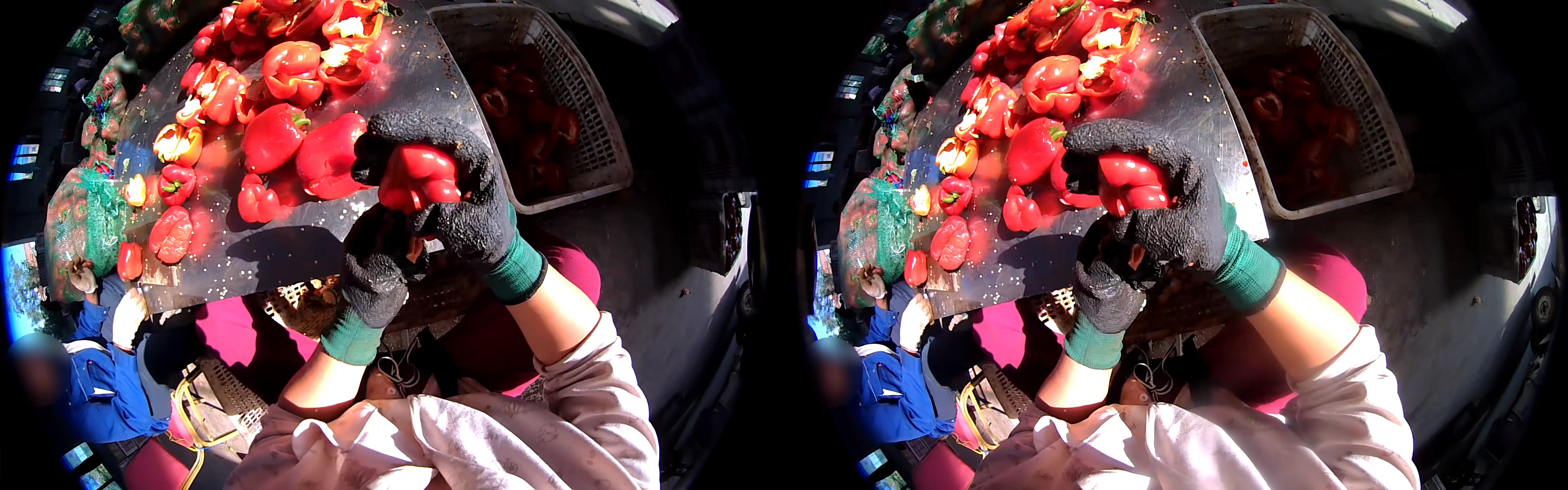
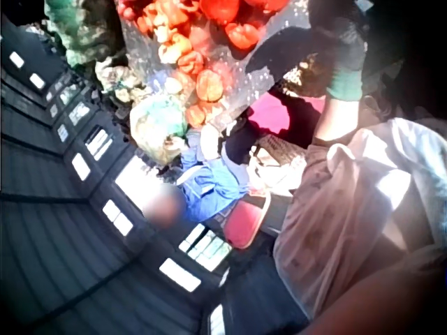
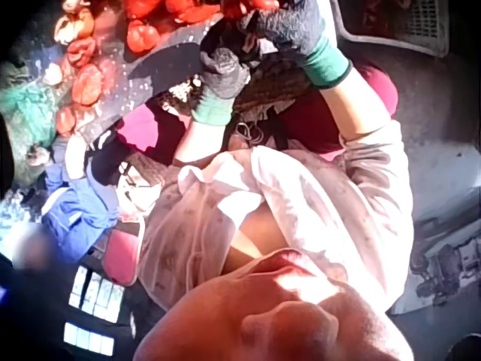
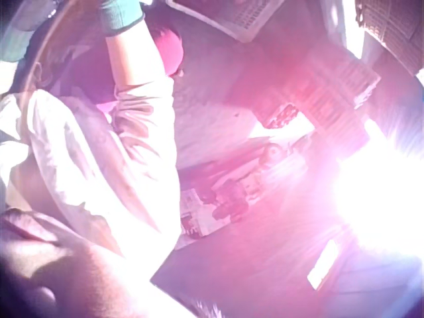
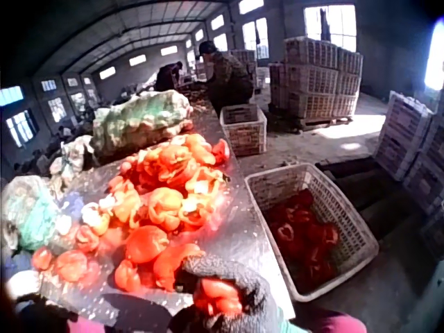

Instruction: The person removes the stems and seeds from red bell peppers by hand, placing the cleaned peppers into a white basket. The work is performed at a metal table in a warehouse-like setting with other workers nearby.

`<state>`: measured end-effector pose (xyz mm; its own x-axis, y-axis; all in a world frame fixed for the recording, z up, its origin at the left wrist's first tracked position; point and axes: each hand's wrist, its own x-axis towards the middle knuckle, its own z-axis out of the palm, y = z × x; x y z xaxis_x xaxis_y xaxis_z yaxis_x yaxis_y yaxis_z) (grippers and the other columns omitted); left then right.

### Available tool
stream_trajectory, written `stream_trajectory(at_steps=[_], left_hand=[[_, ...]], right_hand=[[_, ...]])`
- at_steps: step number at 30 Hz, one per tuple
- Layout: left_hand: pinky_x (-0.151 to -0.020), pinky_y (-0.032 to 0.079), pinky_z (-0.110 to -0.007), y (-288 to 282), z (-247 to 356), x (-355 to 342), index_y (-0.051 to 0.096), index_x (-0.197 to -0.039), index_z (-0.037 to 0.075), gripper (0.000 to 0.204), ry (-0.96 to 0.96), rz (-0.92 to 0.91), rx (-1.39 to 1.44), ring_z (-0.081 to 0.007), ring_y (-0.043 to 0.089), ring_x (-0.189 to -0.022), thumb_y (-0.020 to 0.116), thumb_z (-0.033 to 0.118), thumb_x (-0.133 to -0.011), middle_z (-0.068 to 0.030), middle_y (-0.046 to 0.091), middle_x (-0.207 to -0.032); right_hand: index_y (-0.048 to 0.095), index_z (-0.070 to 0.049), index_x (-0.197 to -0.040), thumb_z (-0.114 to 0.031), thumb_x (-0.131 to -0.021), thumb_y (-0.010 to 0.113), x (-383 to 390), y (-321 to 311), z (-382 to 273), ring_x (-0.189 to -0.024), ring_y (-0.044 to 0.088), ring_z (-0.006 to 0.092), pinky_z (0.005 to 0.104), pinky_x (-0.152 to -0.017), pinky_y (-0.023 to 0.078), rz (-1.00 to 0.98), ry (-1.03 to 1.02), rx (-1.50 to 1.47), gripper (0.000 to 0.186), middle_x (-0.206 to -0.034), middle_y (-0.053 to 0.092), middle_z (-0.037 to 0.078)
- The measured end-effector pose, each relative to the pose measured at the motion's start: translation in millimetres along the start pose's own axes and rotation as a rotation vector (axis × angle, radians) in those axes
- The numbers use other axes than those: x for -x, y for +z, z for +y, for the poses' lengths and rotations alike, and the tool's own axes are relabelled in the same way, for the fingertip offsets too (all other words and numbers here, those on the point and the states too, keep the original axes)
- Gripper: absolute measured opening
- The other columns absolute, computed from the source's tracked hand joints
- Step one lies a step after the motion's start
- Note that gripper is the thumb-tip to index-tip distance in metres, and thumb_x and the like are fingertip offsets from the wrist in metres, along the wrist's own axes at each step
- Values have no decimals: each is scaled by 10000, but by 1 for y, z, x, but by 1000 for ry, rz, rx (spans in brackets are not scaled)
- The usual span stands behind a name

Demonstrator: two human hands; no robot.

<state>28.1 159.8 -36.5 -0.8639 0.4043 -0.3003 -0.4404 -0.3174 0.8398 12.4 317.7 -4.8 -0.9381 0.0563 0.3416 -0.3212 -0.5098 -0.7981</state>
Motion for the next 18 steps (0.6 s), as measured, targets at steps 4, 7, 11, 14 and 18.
stream_trajectory(at_steps=[4,7,11,14,18], left_hand=[[-794,531,-302,-2,-5,5,544,-1170,-5,294,202,54,-204,-162,607,-943,612,178,-950,-90,626,-1056],[-714,509,-330,7,9,8,568,-1076,0,254,278,-51,-256,-196,598,-827,658,137,-882,-115,617,-930],[-553,458,-360,0,31,3,593,-926,25,182,727,-124,-1102,-302,568,-568,678,85,-777,-141,582,-701],[-612,506,-436,-5,49,9,623,-940,51,196,578,-249,-1201,-371,632,-703,684,137,-775,-165,646,-809],[-672,532,-373,-25,30,26,613,-930,26,168,410,-195,-1100,-314,631,-749,673,143,-826,-122,640,-829]], right_hand=[[451,14,-1385,-96,-641,699,0,16,-5,-1118,604,277,393,-975,493,222,71,-313,791,-1254,589,159],[423,18,-1396,-62,-648,581,6,14,-15,-1181,565,329,433,-1007,475,310,174,-409,768,-1322,529,196],[437,28,-1375,-71,-656,554,9,13,-9,-1177,563,381,474,-1026,457,370,129,-370,735,-1299,534,225],[453,29,-1351,-108,-731,581,18,-6,2,-1149,577,376,473,-1016,466,410,110,-397,648,-1233,578,191],[417,1,-1391,-238,-854,667,9,-33,11,-834,501,93,247,-732,434,355,39,-371,638,-918,491,-21]])
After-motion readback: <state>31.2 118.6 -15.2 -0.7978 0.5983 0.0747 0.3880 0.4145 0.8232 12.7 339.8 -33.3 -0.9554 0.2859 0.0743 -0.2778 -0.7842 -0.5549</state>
